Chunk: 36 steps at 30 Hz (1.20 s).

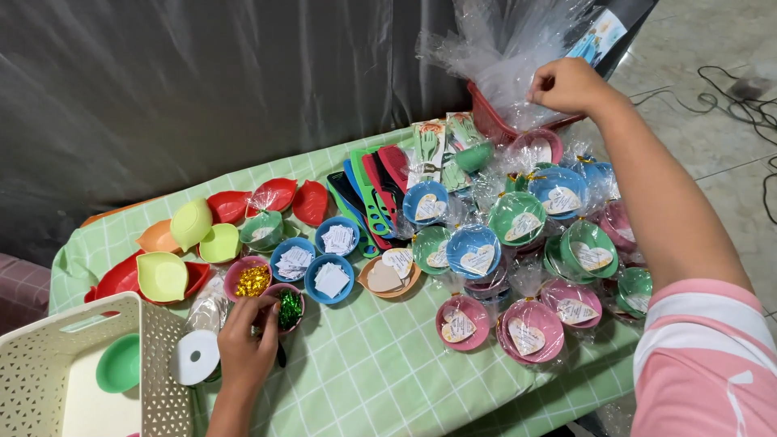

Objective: Packaging incense cones into small decorative bowls and wrapping them in plastic film.

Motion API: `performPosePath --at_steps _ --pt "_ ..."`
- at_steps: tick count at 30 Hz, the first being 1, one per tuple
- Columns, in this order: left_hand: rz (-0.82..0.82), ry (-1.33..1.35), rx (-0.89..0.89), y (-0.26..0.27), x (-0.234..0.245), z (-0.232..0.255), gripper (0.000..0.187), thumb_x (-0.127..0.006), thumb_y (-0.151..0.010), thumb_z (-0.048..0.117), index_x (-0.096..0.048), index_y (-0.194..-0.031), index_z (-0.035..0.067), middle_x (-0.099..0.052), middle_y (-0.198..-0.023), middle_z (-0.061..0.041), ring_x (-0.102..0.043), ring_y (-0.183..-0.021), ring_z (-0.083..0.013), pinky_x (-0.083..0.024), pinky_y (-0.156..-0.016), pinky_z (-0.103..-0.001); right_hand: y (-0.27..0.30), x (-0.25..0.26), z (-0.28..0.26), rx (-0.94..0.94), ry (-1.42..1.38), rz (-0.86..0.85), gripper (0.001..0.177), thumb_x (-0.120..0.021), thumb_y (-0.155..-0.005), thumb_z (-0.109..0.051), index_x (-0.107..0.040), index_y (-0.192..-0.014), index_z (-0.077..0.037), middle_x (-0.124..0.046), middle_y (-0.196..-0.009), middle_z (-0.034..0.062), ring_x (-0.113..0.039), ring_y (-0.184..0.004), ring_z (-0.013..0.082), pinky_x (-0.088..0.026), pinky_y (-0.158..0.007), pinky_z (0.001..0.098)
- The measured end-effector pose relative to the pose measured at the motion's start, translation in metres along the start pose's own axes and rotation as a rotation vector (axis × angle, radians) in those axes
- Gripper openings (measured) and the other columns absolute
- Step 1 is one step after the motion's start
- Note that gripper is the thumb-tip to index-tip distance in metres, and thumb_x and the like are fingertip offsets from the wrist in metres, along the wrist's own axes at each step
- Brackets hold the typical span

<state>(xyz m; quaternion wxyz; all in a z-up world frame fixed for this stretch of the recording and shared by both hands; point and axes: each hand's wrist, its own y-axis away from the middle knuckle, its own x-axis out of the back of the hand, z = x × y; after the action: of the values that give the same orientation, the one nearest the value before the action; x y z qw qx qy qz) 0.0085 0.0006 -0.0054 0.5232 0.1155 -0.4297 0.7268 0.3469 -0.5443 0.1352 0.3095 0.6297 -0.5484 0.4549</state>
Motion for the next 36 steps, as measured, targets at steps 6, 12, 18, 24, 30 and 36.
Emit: performPosePath --at_steps 6,12,18,24,30,36 --pt "0.028 -0.016 -0.003 0.002 -0.003 -0.006 0.008 -0.065 -0.092 0.004 -0.069 -0.099 0.005 -0.068 -0.092 -0.007 -0.063 -0.079 -0.0192 -0.052 -0.068 -0.030 0.018 0.020 -0.001 0.047 -0.514 0.340 0.018 -0.051 -0.094 0.004 -0.056 -0.086 -0.011 -0.060 -0.085 0.0037 -0.077 -0.090 0.0200 -0.057 -0.073 0.0247" --pt "0.149 0.006 -0.067 0.001 -0.004 0.015 0.007 -0.064 -0.095 0.003 -0.069 -0.100 0.002 -0.062 -0.097 -0.009 -0.058 -0.076 -0.0183 -0.048 -0.065 -0.030 0.057 0.039 -0.023 0.246 -0.667 0.522 0.021 -0.050 -0.101 0.012 -0.058 -0.108 -0.006 -0.068 -0.101 0.0112 -0.075 -0.086 0.0239 -0.062 -0.077 0.0275" --pt "0.209 0.137 -0.154 0.008 -0.007 0.049 0.009 -0.065 -0.095 0.008 -0.070 -0.099 0.002 -0.064 -0.102 -0.014 -0.063 -0.087 -0.0218 -0.053 -0.066 -0.028 0.170 0.040 -0.140 0.322 -1.037 0.334 0.029 -0.042 -0.101 0.019 -0.052 -0.097 -0.008 -0.059 -0.100 0.0093 -0.064 -0.096 0.0197 -0.067 -0.097 0.0319" --pt "-0.115 0.750 -0.003 0.029 -0.020 0.140 0.080 -0.076 -0.080 0.050 -0.049 -0.139 0.004 -0.053 -0.128 -0.016 -0.059 -0.095 -0.0238 -0.050 -0.087 -0.040 0.256 -0.030 -0.220 0.474 -1.291 0.217 0.016 -0.052 -0.085 0.020 -0.060 -0.093 0.008 -0.065 -0.086 0.0270 -0.071 -0.079 0.0324 -0.063 -0.079 0.0413" --pt "-0.054 1.082 0.213 0.016 -0.035 0.168 0.054 -0.076 -0.088 0.020 -0.053 -0.135 0.004 -0.058 -0.133 -0.006 -0.059 -0.113 -0.0139 -0.049 -0.094 -0.028 0.279 -0.107 -0.272 0.339 -1.423 0.223 0.015 -0.058 -0.084 0.015 -0.066 -0.094 0.007 -0.067 -0.086 0.0194 -0.068 -0.083 0.0235 -0.061 -0.080 0.0373" --pt "0.238 0.886 0.044 -0.018 -0.010 0.124 0.013 -0.069 -0.097 0.016 -0.072 -0.097 0.004 -0.070 -0.086 -0.006 -0.062 -0.075 -0.0105 -0.052 -0.076 -0.027 0.288 -0.134 -0.295 0.251 -1.539 0.061 0.036 -0.061 -0.080 -0.016 -0.065 -0.110 0.004 -0.072 -0.100 0.0207 -0.071 -0.094 0.0242 -0.055 -0.090 0.0358"
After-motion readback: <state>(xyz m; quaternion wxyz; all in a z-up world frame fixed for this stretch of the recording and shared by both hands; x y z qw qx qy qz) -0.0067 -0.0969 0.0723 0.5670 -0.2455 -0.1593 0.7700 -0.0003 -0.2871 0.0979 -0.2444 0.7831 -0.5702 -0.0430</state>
